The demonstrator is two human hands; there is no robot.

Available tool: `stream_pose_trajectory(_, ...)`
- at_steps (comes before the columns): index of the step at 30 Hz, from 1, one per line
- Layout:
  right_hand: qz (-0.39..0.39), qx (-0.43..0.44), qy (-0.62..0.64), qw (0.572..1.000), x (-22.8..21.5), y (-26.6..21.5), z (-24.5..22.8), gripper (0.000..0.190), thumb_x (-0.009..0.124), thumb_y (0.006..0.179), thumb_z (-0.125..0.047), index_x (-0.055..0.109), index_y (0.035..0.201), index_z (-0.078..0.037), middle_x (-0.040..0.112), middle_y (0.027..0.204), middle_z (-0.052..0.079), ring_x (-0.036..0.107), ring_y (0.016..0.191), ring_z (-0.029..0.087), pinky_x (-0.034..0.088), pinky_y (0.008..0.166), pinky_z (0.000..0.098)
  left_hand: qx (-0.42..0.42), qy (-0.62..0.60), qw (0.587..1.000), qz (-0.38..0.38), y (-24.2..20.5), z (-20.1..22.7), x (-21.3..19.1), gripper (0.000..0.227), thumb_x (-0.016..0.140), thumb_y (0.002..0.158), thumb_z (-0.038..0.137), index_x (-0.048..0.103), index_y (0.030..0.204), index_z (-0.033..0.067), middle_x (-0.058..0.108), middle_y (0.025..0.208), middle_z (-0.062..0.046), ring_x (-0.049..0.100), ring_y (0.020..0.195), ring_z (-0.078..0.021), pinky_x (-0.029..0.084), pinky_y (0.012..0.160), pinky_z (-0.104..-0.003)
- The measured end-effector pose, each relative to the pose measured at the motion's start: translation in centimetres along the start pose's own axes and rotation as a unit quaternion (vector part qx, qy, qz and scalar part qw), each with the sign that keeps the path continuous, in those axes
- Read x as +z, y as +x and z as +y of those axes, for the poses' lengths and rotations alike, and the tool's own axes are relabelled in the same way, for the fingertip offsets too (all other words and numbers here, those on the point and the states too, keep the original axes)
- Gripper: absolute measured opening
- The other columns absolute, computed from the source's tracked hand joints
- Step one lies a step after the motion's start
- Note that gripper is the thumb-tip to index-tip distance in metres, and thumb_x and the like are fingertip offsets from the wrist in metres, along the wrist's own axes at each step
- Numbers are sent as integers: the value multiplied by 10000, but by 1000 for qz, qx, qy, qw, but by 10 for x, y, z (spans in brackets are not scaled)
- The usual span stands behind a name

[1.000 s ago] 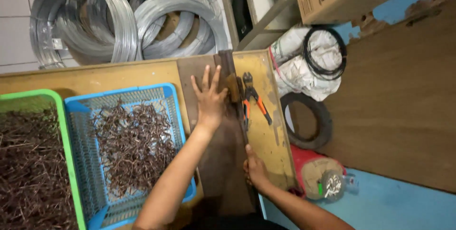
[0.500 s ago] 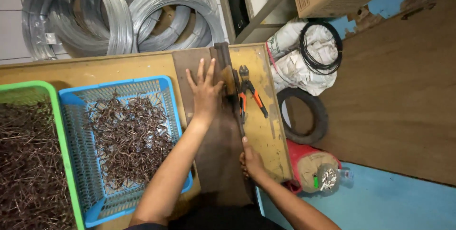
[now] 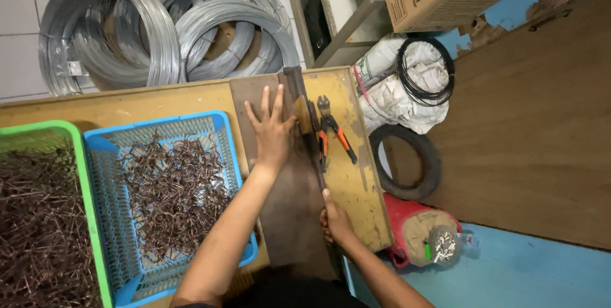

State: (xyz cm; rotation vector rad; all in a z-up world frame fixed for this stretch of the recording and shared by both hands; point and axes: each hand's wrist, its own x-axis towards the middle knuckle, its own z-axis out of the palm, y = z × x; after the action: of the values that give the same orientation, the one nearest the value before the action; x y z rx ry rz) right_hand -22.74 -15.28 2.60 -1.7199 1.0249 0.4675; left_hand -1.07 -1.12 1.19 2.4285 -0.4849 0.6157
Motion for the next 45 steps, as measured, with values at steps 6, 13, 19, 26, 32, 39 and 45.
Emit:
stream_pose_trajectory(6,-20,3,2,1000,-2,0,0,861,424,951,-779,567,587,-13,437,502,111,488,370,229,432,301,356,-2,0,1000,-28,2,-3,1,103,719,896,273,814,925,250,364,1664,-79,217,1548,-411,120,1135,-794)
stream_pose_trajectory(13,-10,-11,-1,1000,0,-4,-4,866,435,962,-764,566,565,-6,439,487,119,486,369,222,432,304,355,1,8,999,-35,3,-4,-5,112,716,894,300,816,931,267,355,1673,-73,205,1553,-408,100,1140,-787)
stream_pose_trajectory(19,-6,-12,-21,1000,0,14,12,865,431,958,-782,583,565,-26,473,492,109,514,378,218,452,316,346,3,-18,999,-32,2,-8,-1,118,712,912,302,816,927,247,364,1669,-83,215,1550,-414,91,1137,-783)
stream_pose_trajectory(26,26,-57,-143,988,-16,17,-2,655,592,909,-702,722,733,-84,674,630,132,699,615,292,565,553,379,1,-14,1000,-23,-1,-13,9,97,742,896,301,813,926,242,394,1649,-104,230,1543,-425,92,1127,-791)
stream_pose_trajectory(32,102,-108,-353,924,-20,-17,-22,394,773,767,-566,715,879,-193,731,842,40,735,934,291,578,823,435,-6,-41,999,-24,-3,-13,9,103,768,886,329,794,937,243,417,1631,-102,240,1539,-419,83,1130,-792)
stream_pose_trajectory(39,136,-210,-370,895,-19,-43,-56,347,807,741,-441,779,809,-102,600,1378,194,506,1332,458,394,1096,610,-19,-72,997,-6,0,-11,1,101,842,831,283,793,905,235,420,1625,-118,257,1526,-435,90,1119,-789)
stream_pose_trajectory(45,174,-287,-431,838,-20,-65,-65,358,763,811,-426,796,772,-72,452,1579,173,208,1547,407,60,1233,598,-36,-68,997,-5,0,-18,7,118,885,777,296,810,855,250,430,1617,-122,241,1530,-434,91,1115,-786)
